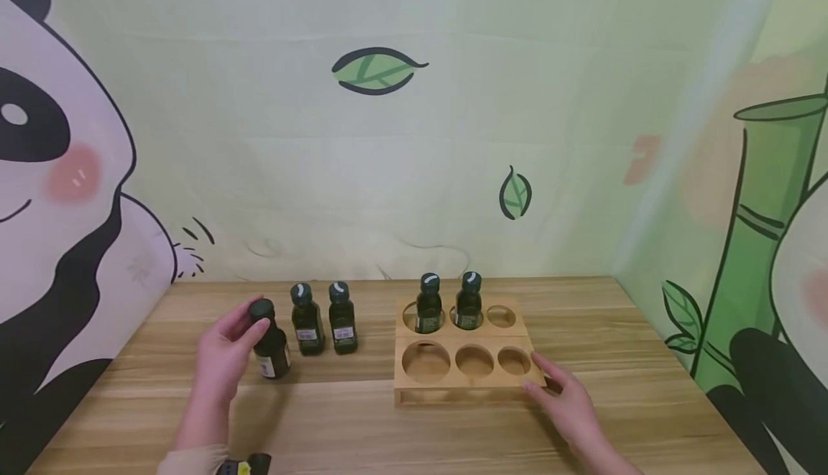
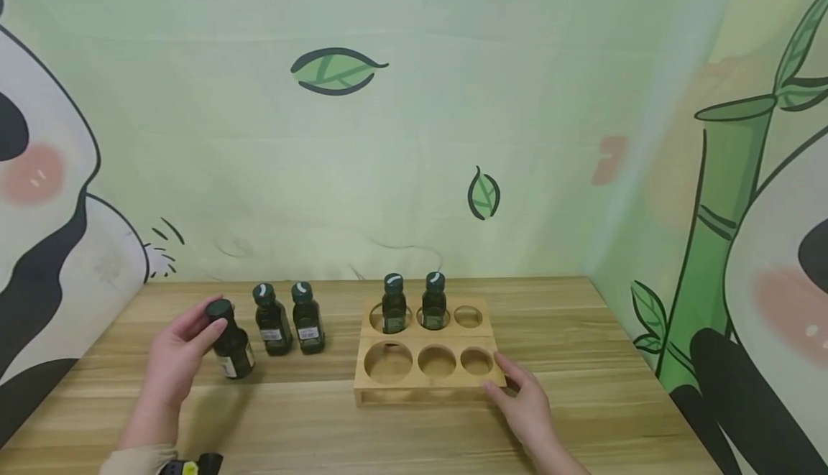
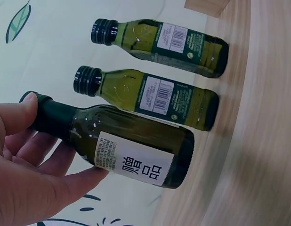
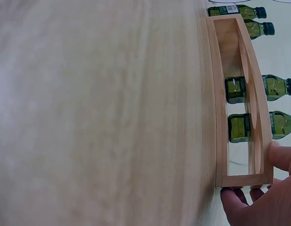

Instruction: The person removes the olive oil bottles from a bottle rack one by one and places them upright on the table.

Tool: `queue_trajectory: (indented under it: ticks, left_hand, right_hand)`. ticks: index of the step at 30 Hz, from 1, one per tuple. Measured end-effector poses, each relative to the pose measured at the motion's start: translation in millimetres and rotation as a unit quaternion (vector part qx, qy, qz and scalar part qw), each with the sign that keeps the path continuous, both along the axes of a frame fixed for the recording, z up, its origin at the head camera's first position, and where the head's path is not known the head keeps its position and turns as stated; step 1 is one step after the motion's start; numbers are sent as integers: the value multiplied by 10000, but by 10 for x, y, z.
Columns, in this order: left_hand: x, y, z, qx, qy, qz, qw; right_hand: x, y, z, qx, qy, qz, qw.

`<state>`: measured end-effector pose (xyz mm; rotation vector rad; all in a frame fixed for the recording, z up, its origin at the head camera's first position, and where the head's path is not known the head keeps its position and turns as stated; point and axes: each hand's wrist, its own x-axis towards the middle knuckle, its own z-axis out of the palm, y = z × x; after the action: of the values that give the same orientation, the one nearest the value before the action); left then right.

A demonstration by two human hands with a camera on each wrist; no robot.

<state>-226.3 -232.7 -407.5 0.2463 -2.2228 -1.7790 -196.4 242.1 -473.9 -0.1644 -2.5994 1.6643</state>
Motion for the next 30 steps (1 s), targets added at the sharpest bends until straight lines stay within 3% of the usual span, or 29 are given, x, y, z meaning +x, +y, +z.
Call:
queue_trajectory:
  ticks: [11, 21, 30]
  left_hand:
    - [-119, -73, -68, 195, -109, 218, 9995]
    - [-267, -87, -174, 346, 170, 330, 9987]
    - [-327, -117, -237, 287, 210, 347, 9988]
  right_hand:
    - [12, -11, 19, 12, 22, -15, 10000]
    - [13, -13, 19, -22, 40, -38, 10000]
    - [8, -11, 11, -119, 6, -44, 9999]
